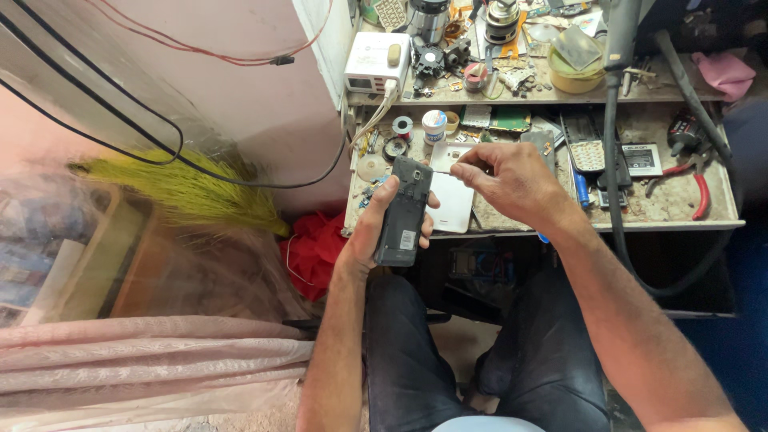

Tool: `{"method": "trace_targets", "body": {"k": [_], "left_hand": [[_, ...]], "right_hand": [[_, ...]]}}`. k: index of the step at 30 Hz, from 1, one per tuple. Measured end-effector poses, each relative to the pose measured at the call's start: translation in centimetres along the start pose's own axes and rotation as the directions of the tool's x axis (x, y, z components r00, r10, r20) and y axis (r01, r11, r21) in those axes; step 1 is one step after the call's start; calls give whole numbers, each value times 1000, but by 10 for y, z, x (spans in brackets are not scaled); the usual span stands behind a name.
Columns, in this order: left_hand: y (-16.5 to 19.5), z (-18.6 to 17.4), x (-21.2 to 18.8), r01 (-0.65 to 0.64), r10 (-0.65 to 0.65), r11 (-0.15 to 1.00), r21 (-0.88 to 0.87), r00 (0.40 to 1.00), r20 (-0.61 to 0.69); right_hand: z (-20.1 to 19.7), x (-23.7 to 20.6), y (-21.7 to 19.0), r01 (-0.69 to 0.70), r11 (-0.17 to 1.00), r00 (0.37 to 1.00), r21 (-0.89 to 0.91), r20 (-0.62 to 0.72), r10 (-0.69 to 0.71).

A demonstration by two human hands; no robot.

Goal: The person sits at a cluttered repair bench and works on a mobile phone, holding the phone in one hand while using tweezers to pick at and remove small components from its back. The person sets the phone down, picks up a white phone cover, and continues prying at parts with the tweezers.

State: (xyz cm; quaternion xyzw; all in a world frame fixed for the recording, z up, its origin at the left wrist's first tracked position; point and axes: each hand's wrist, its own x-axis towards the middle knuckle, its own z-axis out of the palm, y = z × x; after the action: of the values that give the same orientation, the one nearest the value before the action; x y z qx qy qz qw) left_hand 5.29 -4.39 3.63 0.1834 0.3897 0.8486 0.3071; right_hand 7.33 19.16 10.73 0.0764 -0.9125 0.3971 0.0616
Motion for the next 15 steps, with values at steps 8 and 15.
{"method": "trace_targets", "body": {"k": [8,15], "left_hand": [[-1,0,0,5,-5,1000,-2,1000,-16],[-1,0,0,7,-7,1000,10,1000,-13]], "right_hand": [[1,0,1,-66,997,998,35,11,65],[0,0,2,-5,1000,1000,4,10,5]]}}
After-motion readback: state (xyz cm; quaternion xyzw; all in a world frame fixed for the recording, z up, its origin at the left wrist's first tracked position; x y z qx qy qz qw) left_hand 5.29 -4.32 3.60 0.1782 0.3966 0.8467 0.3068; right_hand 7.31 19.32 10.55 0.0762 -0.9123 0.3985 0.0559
